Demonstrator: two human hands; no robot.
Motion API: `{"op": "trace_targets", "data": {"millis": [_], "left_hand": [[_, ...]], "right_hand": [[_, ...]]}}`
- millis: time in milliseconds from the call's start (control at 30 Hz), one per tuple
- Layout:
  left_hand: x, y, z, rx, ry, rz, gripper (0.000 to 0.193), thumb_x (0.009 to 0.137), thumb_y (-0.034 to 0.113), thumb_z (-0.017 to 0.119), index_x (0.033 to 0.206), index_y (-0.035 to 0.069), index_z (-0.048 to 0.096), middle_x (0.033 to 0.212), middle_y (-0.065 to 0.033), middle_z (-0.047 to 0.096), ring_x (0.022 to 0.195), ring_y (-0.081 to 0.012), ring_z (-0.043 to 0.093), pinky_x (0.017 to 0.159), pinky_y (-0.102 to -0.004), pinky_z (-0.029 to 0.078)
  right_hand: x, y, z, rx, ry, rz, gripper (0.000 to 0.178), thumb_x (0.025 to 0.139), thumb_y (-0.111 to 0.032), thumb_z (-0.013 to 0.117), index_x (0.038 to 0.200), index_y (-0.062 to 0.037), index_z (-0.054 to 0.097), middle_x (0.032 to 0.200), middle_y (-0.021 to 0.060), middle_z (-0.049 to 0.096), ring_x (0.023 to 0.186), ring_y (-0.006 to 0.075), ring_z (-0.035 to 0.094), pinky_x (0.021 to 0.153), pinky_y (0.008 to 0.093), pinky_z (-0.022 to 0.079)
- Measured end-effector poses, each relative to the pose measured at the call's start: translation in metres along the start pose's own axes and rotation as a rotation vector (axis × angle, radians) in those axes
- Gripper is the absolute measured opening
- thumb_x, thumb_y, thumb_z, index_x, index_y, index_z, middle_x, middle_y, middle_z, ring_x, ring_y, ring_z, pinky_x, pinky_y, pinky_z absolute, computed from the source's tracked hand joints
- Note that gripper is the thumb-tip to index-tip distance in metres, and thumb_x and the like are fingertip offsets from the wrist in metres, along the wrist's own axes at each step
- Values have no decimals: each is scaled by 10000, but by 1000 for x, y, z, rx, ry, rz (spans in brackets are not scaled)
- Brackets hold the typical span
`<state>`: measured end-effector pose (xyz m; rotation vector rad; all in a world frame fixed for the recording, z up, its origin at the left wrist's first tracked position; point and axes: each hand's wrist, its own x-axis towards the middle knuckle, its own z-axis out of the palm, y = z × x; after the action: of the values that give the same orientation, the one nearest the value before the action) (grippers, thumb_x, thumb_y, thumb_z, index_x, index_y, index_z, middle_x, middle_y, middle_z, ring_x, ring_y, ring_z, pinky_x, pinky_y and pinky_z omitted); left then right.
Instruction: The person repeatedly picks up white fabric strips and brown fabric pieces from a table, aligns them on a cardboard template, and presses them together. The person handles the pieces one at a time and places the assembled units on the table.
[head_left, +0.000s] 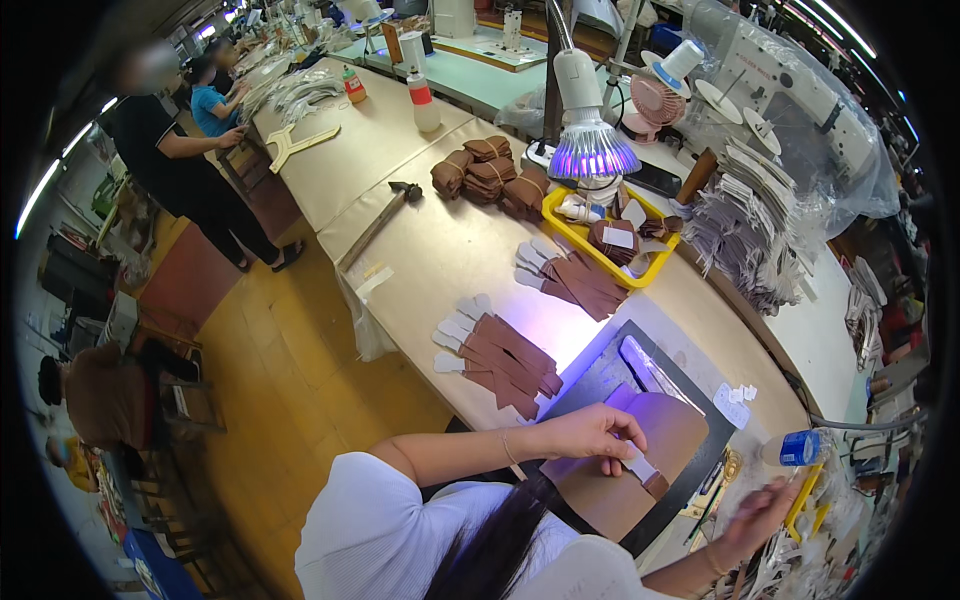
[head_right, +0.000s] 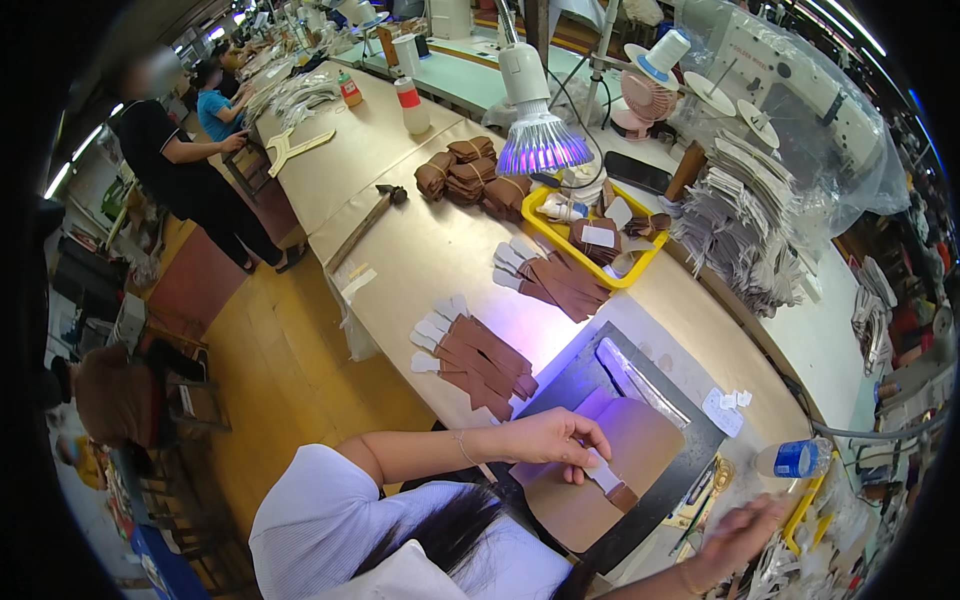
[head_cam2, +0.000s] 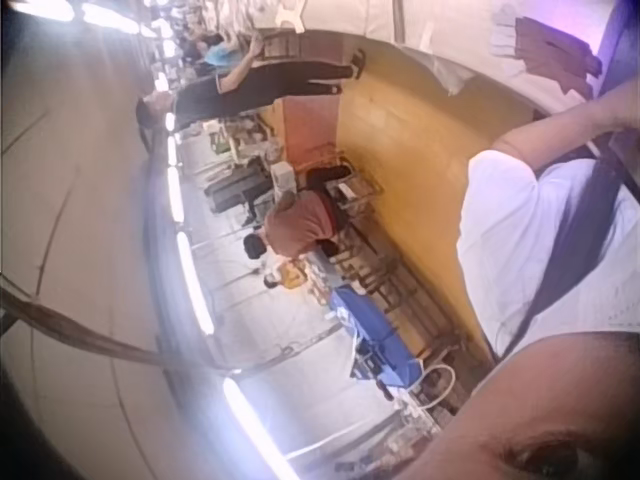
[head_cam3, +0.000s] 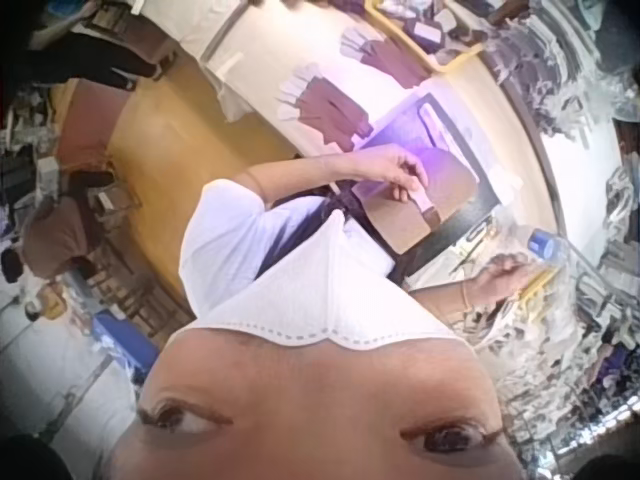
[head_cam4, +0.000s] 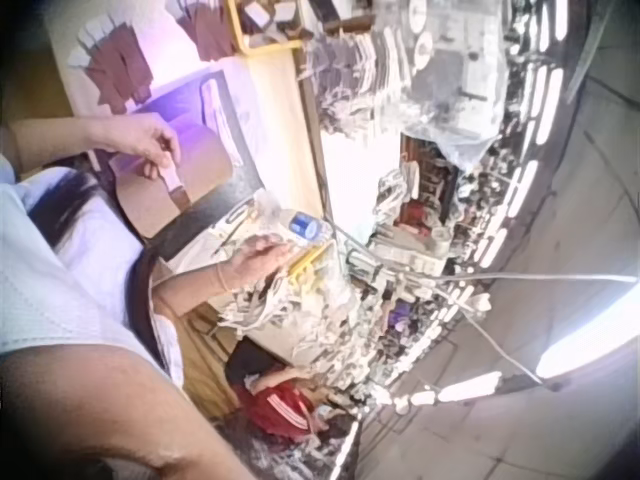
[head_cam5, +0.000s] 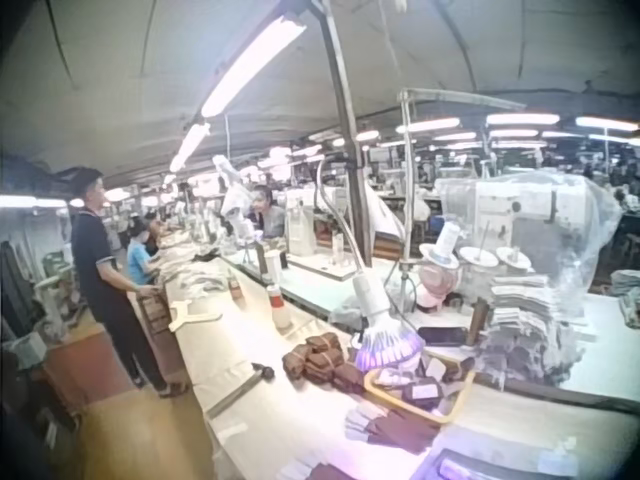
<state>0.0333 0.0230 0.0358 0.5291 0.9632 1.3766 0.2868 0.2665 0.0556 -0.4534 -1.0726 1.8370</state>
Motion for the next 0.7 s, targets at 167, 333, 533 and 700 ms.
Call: {"op": "trace_targets", "data": {"millis": [167,333,533,700], "left_hand": [[3,-5,0,0,-14,8,185,878,78,575,1036,-18,577,843,-62,602,682,-125,631,619,-226,510],[2,-2,-1,-8,-17,7,190,879,79,574,1041,-20,575,853,-64,600,697,-129,632,623,-227,510],[4,-1,2,-1,-32,-7,213,871,93,598,1048,-24,576,848,-62,611,701,-122,625,630,-226,505],[-2,6,2,24,0,-29,234,861,85,616,1058,-34,574,850,-70,623,702,-118,621,638,-228,507]], "right_hand": [[84,-105,-237,604,30,-115,340,928,3,428,1260,71,399,1196,176,531,988,223,582,805,297,530],[130,-191,-297,-311,94,-588,407,945,-45,408,1337,50,357,1318,167,468,1129,217,530,871,316,495],[133,-215,-284,-701,343,-438,414,956,-79,415,1348,37,355,1334,155,454,1142,185,519,863,300,490],[50,-57,-41,-523,49,101,196,925,-183,544,1033,-19,544,723,-4,564,526,76,511,507,191,449]]}}
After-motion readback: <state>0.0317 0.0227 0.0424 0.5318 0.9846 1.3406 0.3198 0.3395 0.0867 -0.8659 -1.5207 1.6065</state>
